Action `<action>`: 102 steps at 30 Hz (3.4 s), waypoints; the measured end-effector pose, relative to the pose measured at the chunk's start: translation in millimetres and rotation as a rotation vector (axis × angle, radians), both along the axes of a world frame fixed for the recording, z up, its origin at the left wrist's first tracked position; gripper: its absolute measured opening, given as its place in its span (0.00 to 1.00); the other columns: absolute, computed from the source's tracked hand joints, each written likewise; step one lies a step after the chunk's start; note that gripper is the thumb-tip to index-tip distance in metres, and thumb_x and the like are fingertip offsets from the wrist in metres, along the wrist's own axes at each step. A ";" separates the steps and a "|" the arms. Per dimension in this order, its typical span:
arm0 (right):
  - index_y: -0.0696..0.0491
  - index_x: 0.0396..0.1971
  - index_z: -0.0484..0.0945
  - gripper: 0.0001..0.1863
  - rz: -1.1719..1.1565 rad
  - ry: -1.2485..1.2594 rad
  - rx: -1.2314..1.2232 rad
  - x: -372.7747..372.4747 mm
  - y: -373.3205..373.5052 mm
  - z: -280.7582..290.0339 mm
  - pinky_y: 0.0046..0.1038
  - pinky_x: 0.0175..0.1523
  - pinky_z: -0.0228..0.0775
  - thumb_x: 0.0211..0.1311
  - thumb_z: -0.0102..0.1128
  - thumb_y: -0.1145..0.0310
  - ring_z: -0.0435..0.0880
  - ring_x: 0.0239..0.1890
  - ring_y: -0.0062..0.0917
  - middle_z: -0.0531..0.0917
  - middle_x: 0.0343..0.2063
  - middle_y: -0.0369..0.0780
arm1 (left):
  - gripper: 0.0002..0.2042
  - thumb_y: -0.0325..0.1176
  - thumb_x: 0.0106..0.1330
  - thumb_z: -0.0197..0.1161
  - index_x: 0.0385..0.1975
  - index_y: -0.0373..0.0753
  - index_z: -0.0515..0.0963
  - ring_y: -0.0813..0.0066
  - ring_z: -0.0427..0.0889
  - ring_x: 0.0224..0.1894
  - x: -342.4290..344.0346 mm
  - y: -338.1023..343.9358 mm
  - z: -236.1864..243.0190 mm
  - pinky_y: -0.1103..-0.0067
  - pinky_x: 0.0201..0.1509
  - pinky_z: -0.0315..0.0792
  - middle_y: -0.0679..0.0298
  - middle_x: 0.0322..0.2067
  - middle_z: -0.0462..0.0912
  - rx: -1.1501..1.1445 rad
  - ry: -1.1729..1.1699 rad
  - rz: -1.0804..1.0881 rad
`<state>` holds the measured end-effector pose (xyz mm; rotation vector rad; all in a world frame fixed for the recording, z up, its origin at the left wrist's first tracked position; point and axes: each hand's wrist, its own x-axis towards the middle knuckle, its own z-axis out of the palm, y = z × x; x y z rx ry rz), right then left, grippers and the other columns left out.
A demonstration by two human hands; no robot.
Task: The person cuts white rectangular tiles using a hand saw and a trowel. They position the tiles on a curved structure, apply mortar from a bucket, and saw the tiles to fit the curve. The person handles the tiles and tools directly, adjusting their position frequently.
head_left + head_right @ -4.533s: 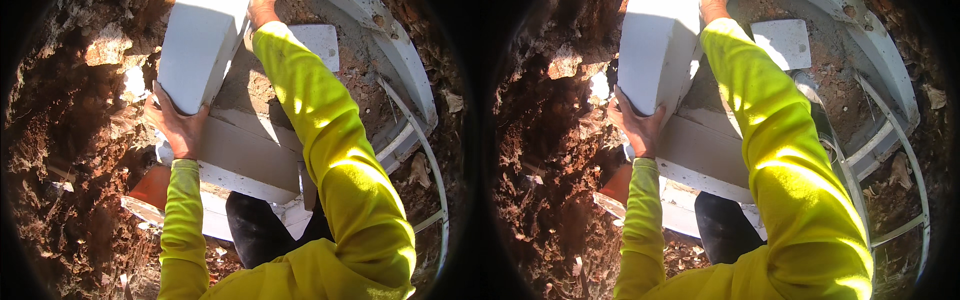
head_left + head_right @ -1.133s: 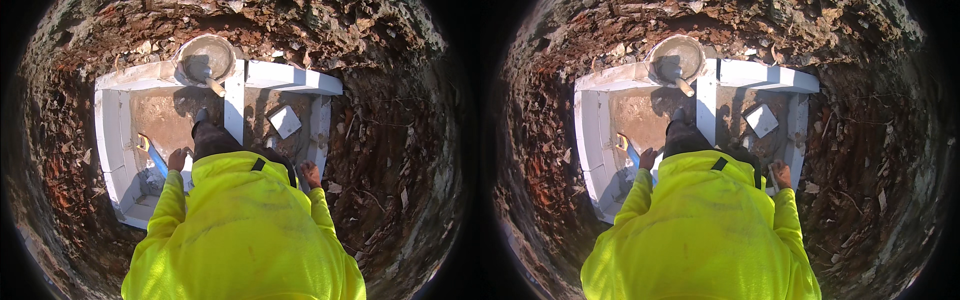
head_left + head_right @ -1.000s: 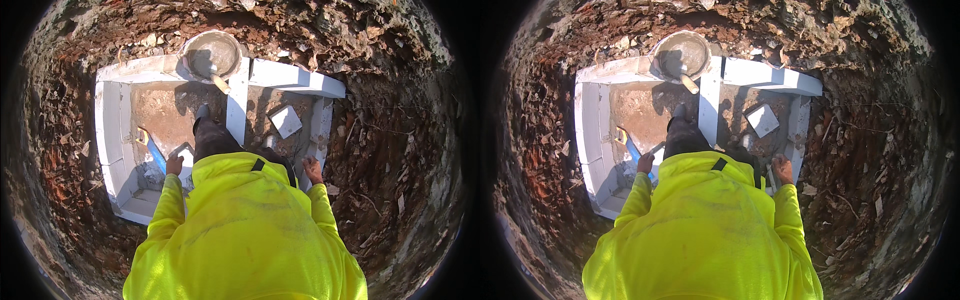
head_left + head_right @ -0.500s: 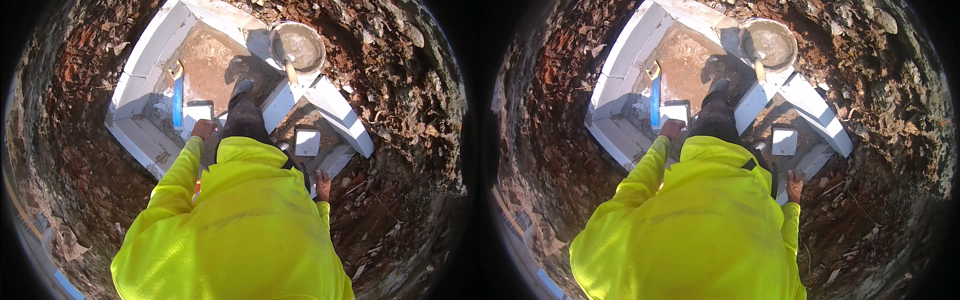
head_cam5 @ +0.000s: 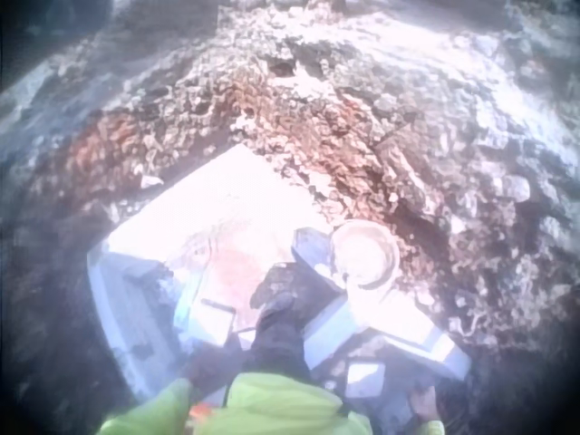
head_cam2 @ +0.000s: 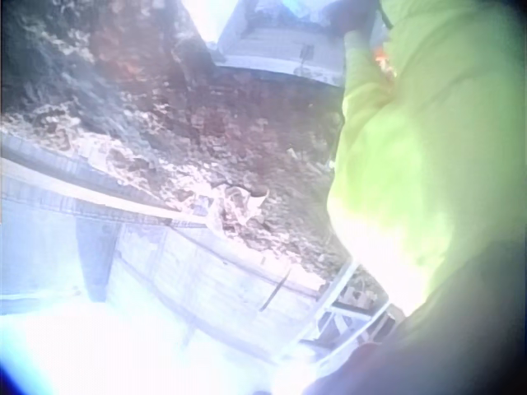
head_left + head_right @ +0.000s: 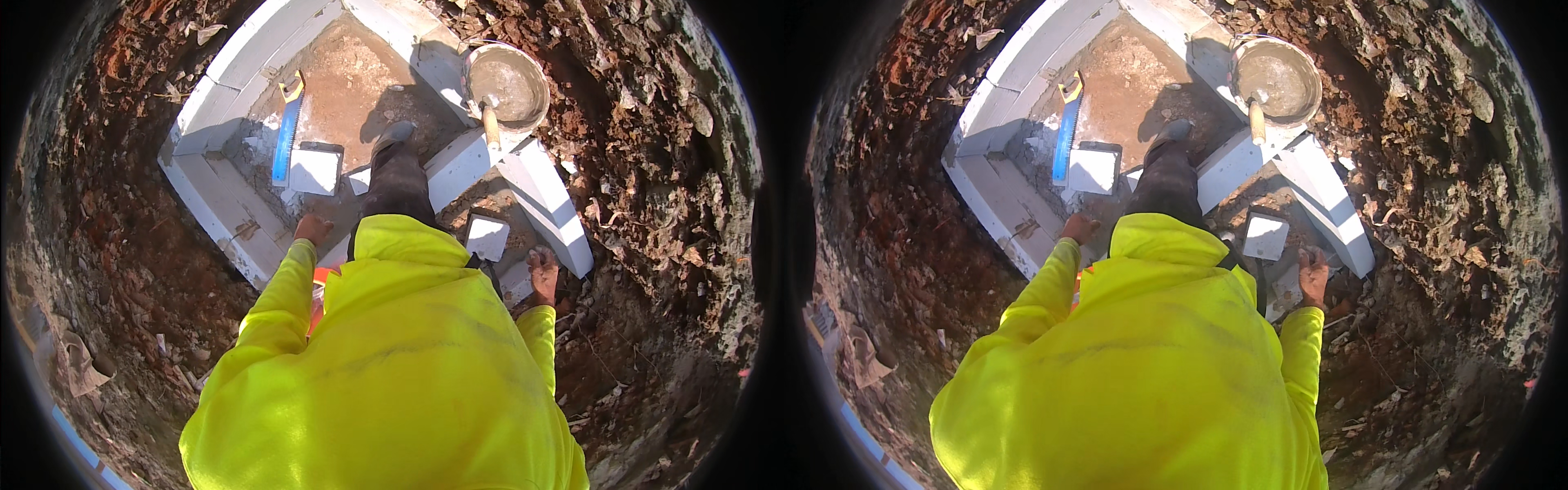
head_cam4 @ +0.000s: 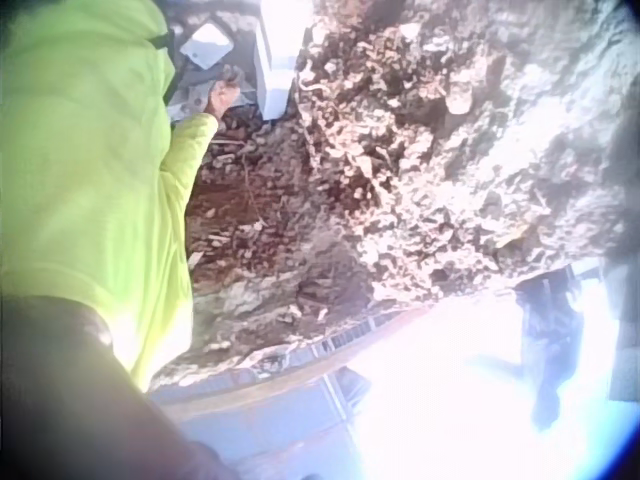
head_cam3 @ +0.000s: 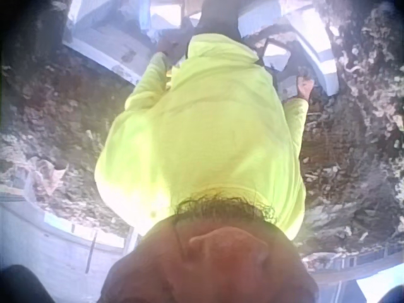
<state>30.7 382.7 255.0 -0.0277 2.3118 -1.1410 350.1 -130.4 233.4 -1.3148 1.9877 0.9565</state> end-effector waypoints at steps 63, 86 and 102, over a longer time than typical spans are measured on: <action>0.58 0.40 0.76 0.15 -1.212 -0.088 0.686 367.7 -245.1 88.2 0.40 0.46 0.74 0.57 0.63 0.65 0.81 0.41 0.45 0.82 0.35 0.49 | 0.16 0.20 0.66 0.52 0.53 0.29 0.76 0.71 0.84 0.46 -567.8 -97.7 137.2 0.77 0.52 0.76 0.56 0.46 0.83 0.525 1.114 -0.836; 0.62 0.51 0.74 0.19 -2.073 0.015 0.211 218.1 -548.1 -46.2 0.37 0.51 0.73 0.62 0.61 0.69 0.82 0.45 0.45 0.80 0.42 0.54 | 0.13 0.26 0.69 0.55 0.51 0.32 0.77 0.74 0.84 0.39 -522.0 -52.7 144.5 0.77 0.45 0.76 0.59 0.39 0.84 0.546 0.414 -1.922; 0.61 0.45 0.74 0.14 -2.668 -0.308 -0.365 230.4 -869.6 -67.8 0.30 0.45 0.75 0.60 0.60 0.73 0.83 0.36 0.29 0.84 0.33 0.44 | 0.15 0.24 0.69 0.55 0.55 0.30 0.75 0.75 0.80 0.44 -437.3 -90.9 112.3 0.78 0.52 0.74 0.60 0.43 0.82 0.667 0.114 -2.435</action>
